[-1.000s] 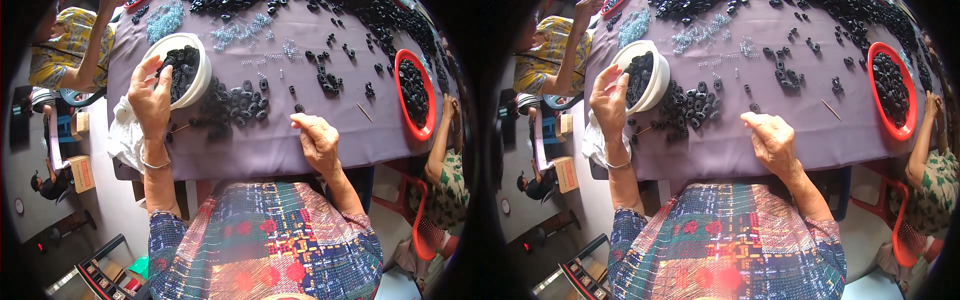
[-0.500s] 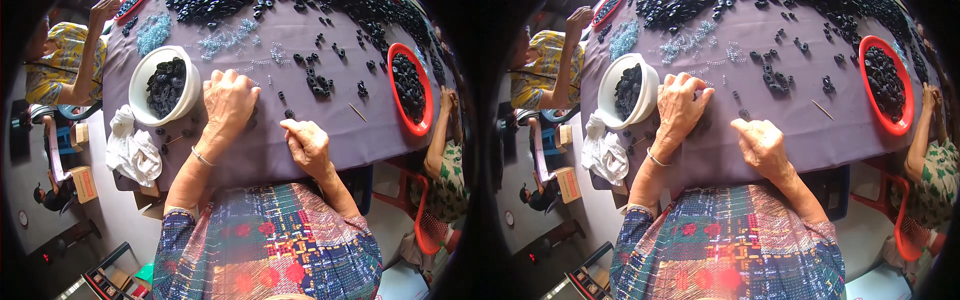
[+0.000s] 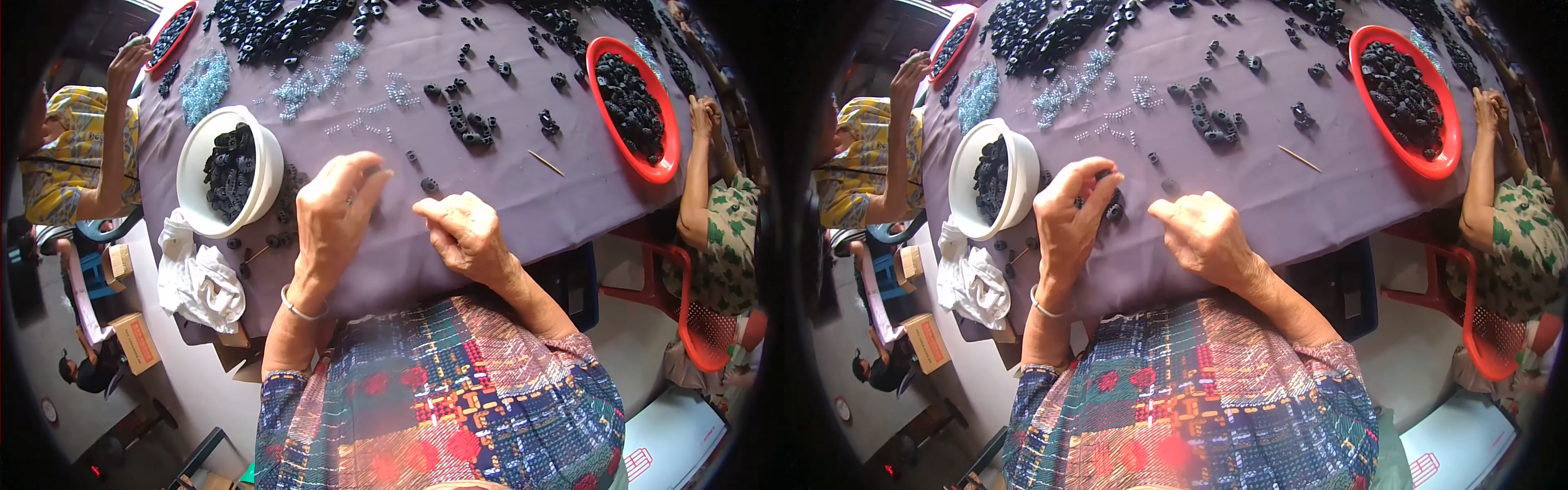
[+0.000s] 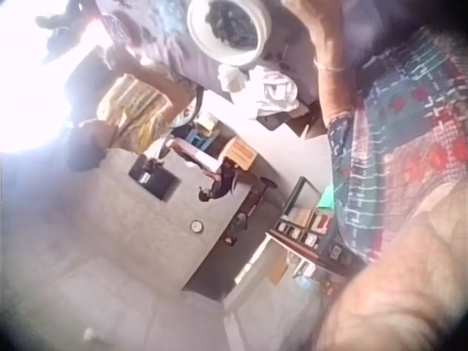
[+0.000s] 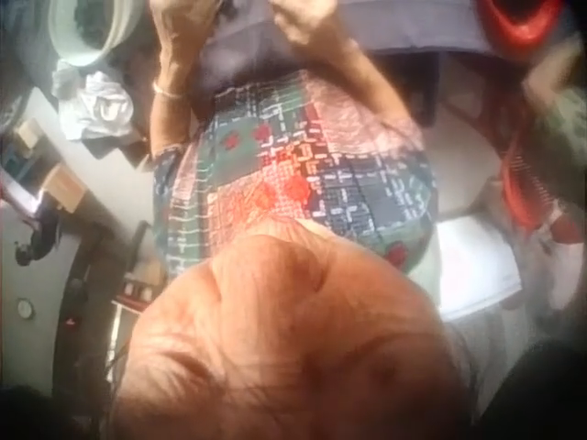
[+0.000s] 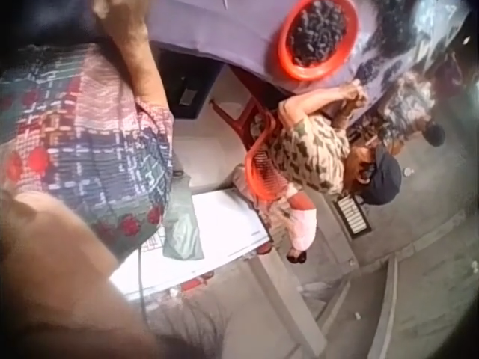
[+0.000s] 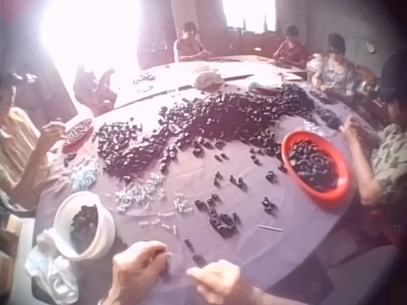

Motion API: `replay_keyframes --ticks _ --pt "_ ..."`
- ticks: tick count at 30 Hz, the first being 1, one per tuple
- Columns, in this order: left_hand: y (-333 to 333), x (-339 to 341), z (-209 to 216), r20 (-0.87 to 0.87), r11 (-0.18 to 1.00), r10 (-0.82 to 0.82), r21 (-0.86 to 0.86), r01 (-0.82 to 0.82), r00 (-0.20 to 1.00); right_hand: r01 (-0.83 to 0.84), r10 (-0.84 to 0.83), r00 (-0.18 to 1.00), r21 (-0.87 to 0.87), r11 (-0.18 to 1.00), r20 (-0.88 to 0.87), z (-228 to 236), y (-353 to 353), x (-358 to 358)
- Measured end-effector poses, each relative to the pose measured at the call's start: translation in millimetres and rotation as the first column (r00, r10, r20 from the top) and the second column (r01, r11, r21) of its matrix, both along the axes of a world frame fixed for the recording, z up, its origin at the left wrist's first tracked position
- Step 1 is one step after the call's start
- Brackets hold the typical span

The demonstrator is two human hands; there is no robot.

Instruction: The recorder is manually assembling black beaded components at a workshop table.

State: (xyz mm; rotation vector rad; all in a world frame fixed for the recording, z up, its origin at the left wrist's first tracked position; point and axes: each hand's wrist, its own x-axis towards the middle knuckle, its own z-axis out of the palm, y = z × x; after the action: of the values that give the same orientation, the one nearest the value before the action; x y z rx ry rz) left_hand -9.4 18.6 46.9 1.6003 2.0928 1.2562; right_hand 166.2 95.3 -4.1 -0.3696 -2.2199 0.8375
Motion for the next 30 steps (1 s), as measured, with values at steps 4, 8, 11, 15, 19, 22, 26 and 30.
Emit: replay_keyframes --ticks 4,8,11,15,19,22,26,30 --pt "-21 12 -10 0.163 0.994 -0.06 -0.082 0.074 0.985 0.015 -0.015 1.0 -0.058 0.998 0.005 14 5 4" --pt "-35 26 -19 0.209 0.989 -0.061 -0.118 0.087 0.976 0.142 -0.139 0.987 -0.023 0.99 0.086 24 28 -6" --pt "-43 36 -32 0.401 0.986 0.014 -0.157 0.053 0.916 0.11 -0.125 0.983 0.113 0.987 0.134 22 39 -27" --pt "-47 35 -26 0.601 0.972 0.078 -0.223 0.073 0.795 0.139 -0.188 0.953 0.209 0.968 0.238 18 46 -45" --pt "-47 34 -28 0.694 0.972 0.02 -0.181 0.148 0.72 0.135 -0.209 0.925 0.241 0.961 0.317 29 48 -54" --pt "-47 34 -35 0.758 0.968 0.003 -0.164 0.187 0.652 0.118 -0.191 0.915 0.219 0.969 0.356 30 53 -63" --pt "-47 35 -37 0.812 0.966 0.041 -0.182 0.185 0.582 0.112 -0.201 0.849 0.206 0.972 0.489 22 55 -81" --pt "-47 37 -45 0.818 0.992 -0.049 -0.025 0.12 0.574 0.204 -0.316 0.858 0.296 0.933 0.406 3 56 -86"
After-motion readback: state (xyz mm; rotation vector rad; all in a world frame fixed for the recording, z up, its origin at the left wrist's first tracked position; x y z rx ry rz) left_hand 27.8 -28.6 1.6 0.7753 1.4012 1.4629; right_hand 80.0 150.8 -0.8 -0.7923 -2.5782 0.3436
